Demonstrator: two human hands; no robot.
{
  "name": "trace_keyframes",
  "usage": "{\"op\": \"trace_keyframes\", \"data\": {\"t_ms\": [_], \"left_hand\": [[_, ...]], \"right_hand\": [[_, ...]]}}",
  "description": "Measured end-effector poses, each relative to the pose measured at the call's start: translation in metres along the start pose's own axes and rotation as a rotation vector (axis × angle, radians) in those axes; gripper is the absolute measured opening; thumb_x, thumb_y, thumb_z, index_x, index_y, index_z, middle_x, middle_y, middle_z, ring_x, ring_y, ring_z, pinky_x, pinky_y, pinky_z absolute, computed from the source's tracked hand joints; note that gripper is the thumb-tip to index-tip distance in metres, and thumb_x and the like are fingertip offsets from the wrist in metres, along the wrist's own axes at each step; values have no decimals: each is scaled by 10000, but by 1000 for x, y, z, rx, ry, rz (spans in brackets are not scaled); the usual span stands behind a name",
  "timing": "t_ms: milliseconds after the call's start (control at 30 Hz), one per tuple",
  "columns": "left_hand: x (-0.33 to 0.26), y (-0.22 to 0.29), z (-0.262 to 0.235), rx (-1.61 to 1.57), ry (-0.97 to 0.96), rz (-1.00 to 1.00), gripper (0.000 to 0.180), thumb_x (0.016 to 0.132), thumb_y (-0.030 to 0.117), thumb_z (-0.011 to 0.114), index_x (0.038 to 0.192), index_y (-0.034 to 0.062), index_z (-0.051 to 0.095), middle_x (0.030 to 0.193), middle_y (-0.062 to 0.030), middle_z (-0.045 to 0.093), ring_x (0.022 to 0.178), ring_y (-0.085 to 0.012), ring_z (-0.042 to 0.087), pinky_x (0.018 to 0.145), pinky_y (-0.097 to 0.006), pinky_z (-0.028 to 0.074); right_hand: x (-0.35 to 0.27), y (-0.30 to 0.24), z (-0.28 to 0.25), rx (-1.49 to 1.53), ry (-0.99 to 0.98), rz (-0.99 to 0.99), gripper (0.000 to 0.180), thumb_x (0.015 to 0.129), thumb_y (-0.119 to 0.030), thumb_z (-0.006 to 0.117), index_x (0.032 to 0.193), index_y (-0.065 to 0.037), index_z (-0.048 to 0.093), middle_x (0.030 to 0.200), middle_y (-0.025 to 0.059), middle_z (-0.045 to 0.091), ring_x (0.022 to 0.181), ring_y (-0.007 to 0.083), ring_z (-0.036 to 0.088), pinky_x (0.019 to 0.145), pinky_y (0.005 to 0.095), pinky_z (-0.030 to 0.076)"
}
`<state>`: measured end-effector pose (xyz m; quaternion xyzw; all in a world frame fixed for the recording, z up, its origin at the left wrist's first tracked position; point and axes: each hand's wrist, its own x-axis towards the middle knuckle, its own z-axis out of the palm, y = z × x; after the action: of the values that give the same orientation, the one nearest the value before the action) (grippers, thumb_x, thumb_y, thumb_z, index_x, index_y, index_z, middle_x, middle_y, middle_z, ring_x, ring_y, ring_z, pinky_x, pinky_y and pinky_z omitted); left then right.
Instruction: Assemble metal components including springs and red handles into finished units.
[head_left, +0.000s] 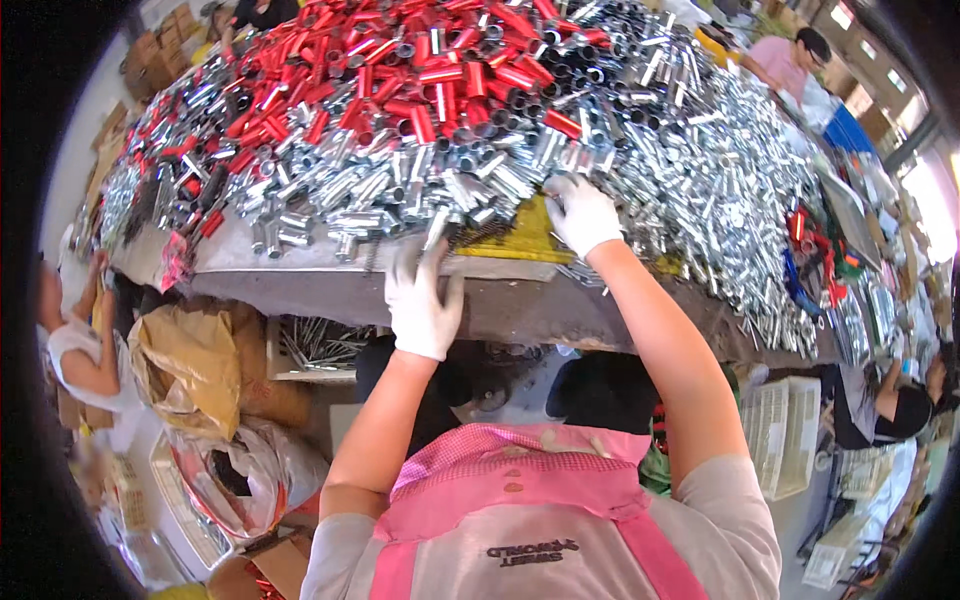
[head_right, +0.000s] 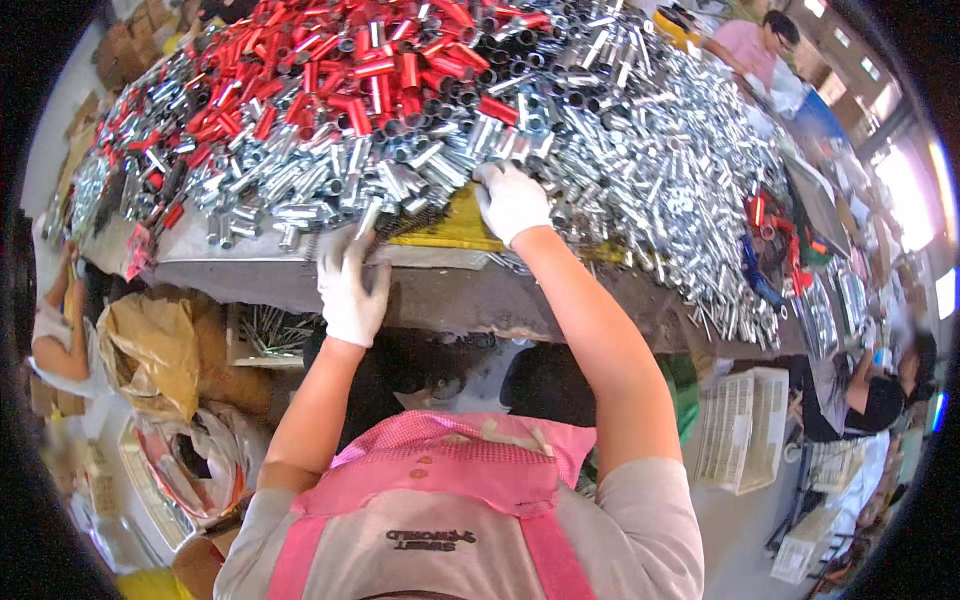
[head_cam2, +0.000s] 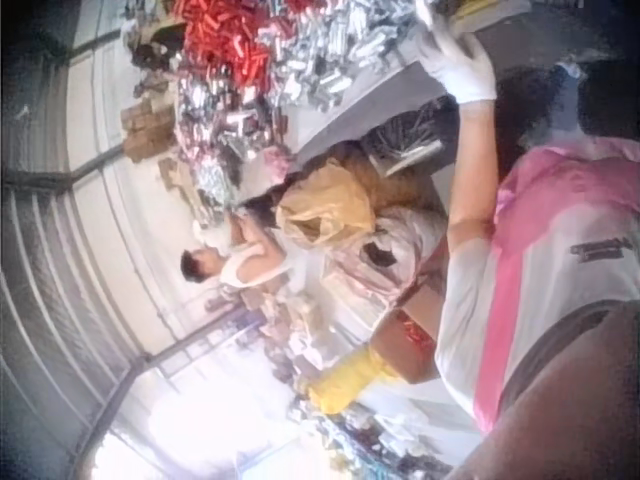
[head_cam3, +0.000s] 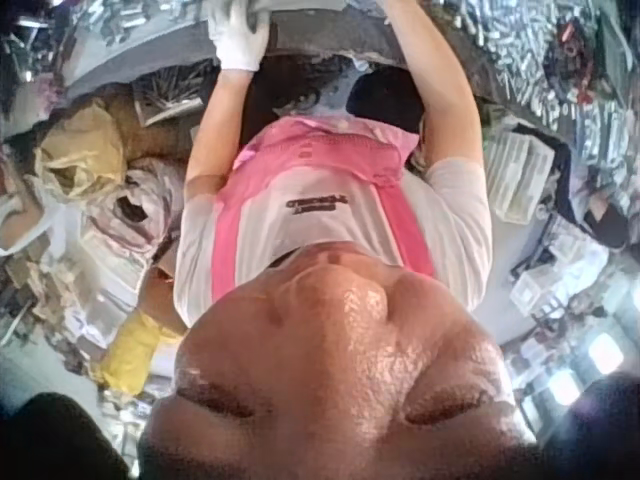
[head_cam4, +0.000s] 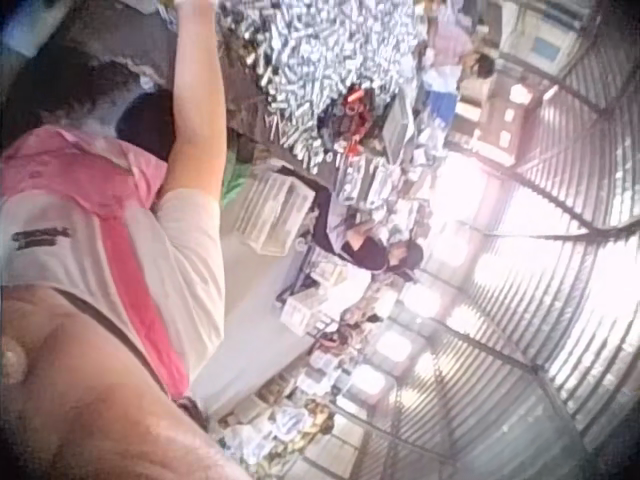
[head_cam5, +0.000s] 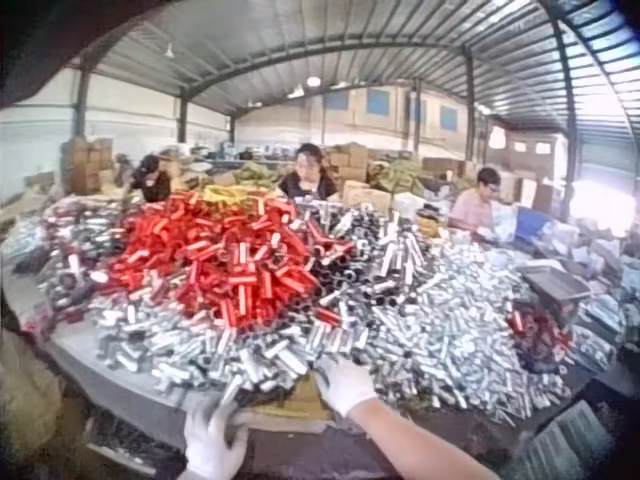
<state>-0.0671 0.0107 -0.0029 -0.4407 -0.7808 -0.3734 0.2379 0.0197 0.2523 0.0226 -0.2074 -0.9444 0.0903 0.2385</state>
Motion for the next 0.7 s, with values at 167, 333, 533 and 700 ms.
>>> {"op": "trace_keyframes", "data": {"t_ms": [167, 333, 533, 700], "left_hand": [[14, -36, 28, 205, -231, -124, 628, 793, 241, 633, 1351, 94, 386, 1161, -206, 516, 1063, -367, 490, 899, -488, 392], [14, -48, 30, 112, -213, -111, 630, 771, 170, 645, 1355, 135, 411, 1148, -193, 530, 1032, -375, 513, 898, -473, 401], [7, -42, 17, -63, -39, -194, 539, 810, 181, 635, 1310, 112, 447, 1185, -220, 504, 1092, -391, 481, 927, -465, 402], [-63, -97, -26, -476, 764, -631, 362, 824, 10, 539, 1179, 1, 469, 1102, -116, 534, 1065, -227, 491, 954, -364, 366]], "right_hand": [[1, -42, 22, -71, -108, -206, 465, 795, -152, 522, 1256, -92, 501, 1111, 171, 562, 971, 314, 571, 844, 414, 479], [-12, -42, 37, -4, -51, -182, 487, 809, -158, 537, 1284, -67, 479, 1214, 156, 517, 1101, 311, 506, 945, 409, 425], [-35, -50, 19, 87, -4, -190, 406, 817, -213, 587, 1193, -74, 526, 1146, 160, 522, 1075, 317, 513, 931, 424, 421], [-82, -84, -20, 164, 17, -243, 326, 765, -143, 654, 1082, -85, 604, 1127, 149, 538, 1032, 340, 522, 894, 428, 426]]}}
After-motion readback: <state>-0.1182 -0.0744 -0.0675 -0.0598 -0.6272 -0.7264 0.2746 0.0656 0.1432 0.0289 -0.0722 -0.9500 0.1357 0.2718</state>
